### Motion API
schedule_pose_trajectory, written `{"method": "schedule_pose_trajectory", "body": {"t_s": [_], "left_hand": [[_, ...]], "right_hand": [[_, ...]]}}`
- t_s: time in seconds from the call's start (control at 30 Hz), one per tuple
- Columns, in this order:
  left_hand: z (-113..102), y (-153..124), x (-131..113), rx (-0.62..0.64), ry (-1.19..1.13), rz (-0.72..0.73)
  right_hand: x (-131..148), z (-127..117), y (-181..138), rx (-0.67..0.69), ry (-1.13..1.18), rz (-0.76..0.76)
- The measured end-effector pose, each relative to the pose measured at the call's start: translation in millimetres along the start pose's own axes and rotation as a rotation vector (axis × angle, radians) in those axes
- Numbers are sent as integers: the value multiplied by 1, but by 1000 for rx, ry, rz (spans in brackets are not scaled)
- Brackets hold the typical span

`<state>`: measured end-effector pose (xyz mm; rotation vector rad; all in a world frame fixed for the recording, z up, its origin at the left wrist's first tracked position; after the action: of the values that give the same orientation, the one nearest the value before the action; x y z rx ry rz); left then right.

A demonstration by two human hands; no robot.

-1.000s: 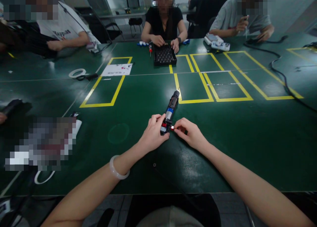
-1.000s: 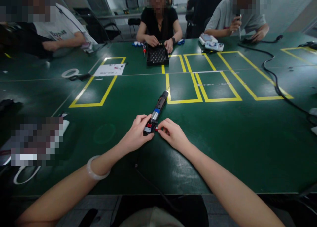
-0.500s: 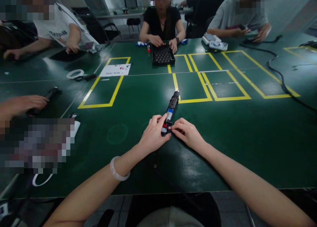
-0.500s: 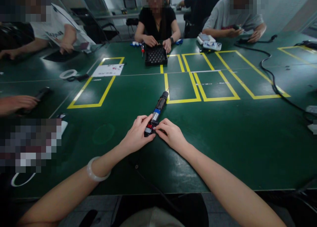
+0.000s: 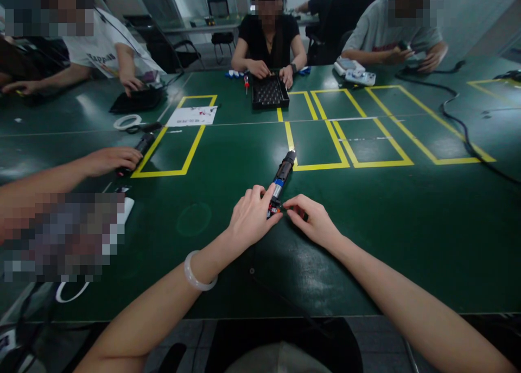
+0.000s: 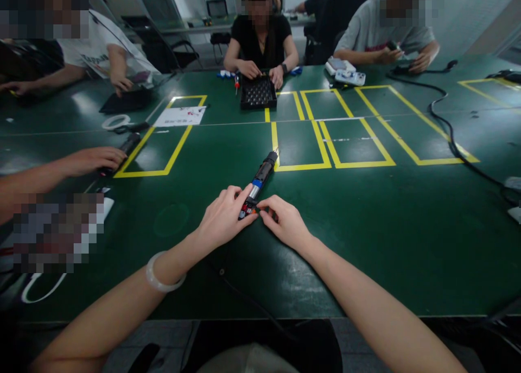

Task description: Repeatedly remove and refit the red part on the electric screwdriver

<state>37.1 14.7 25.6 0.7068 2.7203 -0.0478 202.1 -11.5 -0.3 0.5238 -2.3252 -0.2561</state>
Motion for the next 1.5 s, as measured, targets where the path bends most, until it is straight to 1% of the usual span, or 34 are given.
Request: {"method": "schedule_pose_trajectory", "body": {"t_s": [0.13,0.23,0.33,0.47,0.6,0.7,0.83,0.93,1.1,1.23,1.4,1.5], "left_hand": [[-7,-5,18,-20,7,-20],[-15,-7,41,-24,34,-85],[-26,-7,74,-27,60,-183],[-41,-6,126,-42,82,-322],[-56,-9,175,-90,65,-456],[-67,-13,203,-125,67,-527],[-79,-18,229,-154,95,-579],[-84,-22,238,-195,110,-637],[-85,-26,230,-302,206,-587],[-83,-26,224,-296,216,-570],[-85,-27,221,-320,191,-655],[-89,-27,215,-354,179,-647]], "right_hand": [[-1,-1,0,16,7,-7],[-1,-1,0,35,-3,-9],[-2,0,0,46,1,-5],[-1,0,0,62,6,-7],[0,-1,0,75,5,-9],[0,-1,0,82,3,-16],[2,-1,1,89,3,-15],[3,-2,1,94,5,-16],[2,-2,1,102,7,-10],[1,0,0,112,3,-10],[1,1,0,98,7,-25],[1,0,1,93,18,-34]]}}
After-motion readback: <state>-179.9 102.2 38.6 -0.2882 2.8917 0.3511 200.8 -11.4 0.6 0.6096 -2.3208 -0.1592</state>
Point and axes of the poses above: each hand's wrist, its own y-axis towards the middle knuckle, its own z-axis out of the palm, x = y × z, the point moved 4 cm from there along y, towards the middle knuckle, and after that the axes turned 13 degrees about -y, right-handed, at the moved point
